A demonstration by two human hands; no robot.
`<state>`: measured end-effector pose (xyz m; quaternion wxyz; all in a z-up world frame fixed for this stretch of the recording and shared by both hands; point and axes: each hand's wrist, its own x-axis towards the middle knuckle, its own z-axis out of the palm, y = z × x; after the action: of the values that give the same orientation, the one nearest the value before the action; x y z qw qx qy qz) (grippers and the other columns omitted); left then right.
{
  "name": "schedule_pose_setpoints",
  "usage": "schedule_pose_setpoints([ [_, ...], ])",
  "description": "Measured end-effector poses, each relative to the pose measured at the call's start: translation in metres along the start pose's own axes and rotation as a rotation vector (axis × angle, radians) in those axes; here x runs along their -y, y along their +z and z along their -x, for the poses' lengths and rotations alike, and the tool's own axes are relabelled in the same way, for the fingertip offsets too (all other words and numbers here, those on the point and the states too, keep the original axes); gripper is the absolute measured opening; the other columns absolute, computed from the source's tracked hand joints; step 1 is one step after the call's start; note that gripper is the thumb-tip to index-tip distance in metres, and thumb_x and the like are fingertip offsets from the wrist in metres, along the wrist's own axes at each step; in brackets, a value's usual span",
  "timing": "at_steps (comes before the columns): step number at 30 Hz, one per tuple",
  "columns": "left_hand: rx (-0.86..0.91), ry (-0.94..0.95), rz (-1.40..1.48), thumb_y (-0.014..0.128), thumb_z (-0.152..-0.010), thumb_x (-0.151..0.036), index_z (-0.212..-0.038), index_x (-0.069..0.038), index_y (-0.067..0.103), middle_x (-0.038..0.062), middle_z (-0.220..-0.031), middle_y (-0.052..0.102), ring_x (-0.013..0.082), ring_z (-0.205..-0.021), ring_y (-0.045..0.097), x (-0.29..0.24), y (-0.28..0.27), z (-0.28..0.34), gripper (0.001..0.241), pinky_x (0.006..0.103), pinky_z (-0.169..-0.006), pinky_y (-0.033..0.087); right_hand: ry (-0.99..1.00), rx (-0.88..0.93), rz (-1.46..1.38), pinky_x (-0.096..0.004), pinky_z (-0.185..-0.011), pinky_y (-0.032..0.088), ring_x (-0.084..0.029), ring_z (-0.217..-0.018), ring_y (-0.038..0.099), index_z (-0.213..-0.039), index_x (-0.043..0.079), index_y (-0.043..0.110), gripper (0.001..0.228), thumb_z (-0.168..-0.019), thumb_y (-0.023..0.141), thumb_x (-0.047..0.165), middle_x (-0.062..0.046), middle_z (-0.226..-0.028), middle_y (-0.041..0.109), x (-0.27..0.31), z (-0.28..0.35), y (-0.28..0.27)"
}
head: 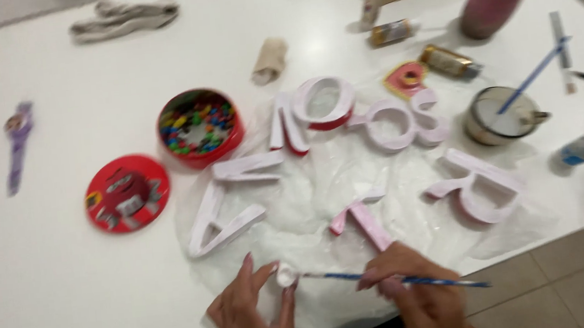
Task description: The person paints a white foam letter 'T' with pink paint using a paintbrush. They repeatedly dip the brush into a small paint container and apply the paint to the letter's surface, occasionally turning the letter to reach different sides.
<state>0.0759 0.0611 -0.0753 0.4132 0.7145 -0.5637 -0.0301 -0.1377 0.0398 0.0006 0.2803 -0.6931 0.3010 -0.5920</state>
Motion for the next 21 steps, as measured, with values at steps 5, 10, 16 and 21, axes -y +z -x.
schedule_pose_setpoints([
  [5, -0.012, 0.200, 0.044, 0.089, -0.093, -0.025, -0.156, -0.010, 0.046, -0.006, -0.122, 0.081, 0.0175, -0.112, 0.063, -0.014, -0.015, -0.009, 0.078, 0.0360, -0.102, 0.043, 0.245, -0.301, -0.092, -0.022, -0.057, 0.047, -0.020, -0.058, 0.060, -0.101, -0.002, 0.066, 0.020, -0.106, 0.053, 0.013, -0.021, -0.075, 0.068, -0.013, 0.016, -0.010],
  [10, -0.035, 0.185, -0.036, 0.090, -0.092, -0.030, -0.154, -0.008, 0.049, -0.005, -0.119, 0.080, 0.0144, -0.112, 0.066, -0.005, -0.016, -0.011, 0.077, 0.0362, -0.101, 0.044, 0.251, -0.325, -0.192, -0.026, -0.051, 0.050, -0.025, -0.067, 0.067, -0.104, 0.000, 0.063, 0.020, -0.110, 0.052, 0.015, -0.017, -0.083, 0.066, -0.037, 0.033, -0.027],
  [16, -0.028, 0.226, 0.020, 0.088, -0.095, -0.018, -0.154, -0.004, 0.048, -0.001, -0.124, 0.079, 0.0192, -0.112, 0.067, -0.009, -0.020, -0.011, 0.072, 0.0379, -0.103, 0.048, 0.290, -0.319, -0.176, -0.025, -0.049, 0.048, -0.025, -0.064, 0.067, -0.103, -0.002, 0.063, 0.022, -0.110, 0.053, 0.016, -0.021, -0.077, 0.065, -0.031, 0.032, -0.028],
  [21, -0.003, 0.291, 0.148, 0.083, -0.096, 0.001, -0.154, 0.001, 0.045, 0.011, -0.130, 0.077, 0.0278, -0.122, 0.072, -0.017, -0.021, -0.009, 0.069, 0.0373, -0.106, 0.059, 0.179, -0.139, -0.096, -0.021, -0.053, 0.059, -0.019, -0.059, 0.068, -0.105, 0.000, 0.066, 0.017, -0.107, 0.052, 0.011, -0.022, -0.081, 0.077, -0.022, 0.025, -0.015],
])
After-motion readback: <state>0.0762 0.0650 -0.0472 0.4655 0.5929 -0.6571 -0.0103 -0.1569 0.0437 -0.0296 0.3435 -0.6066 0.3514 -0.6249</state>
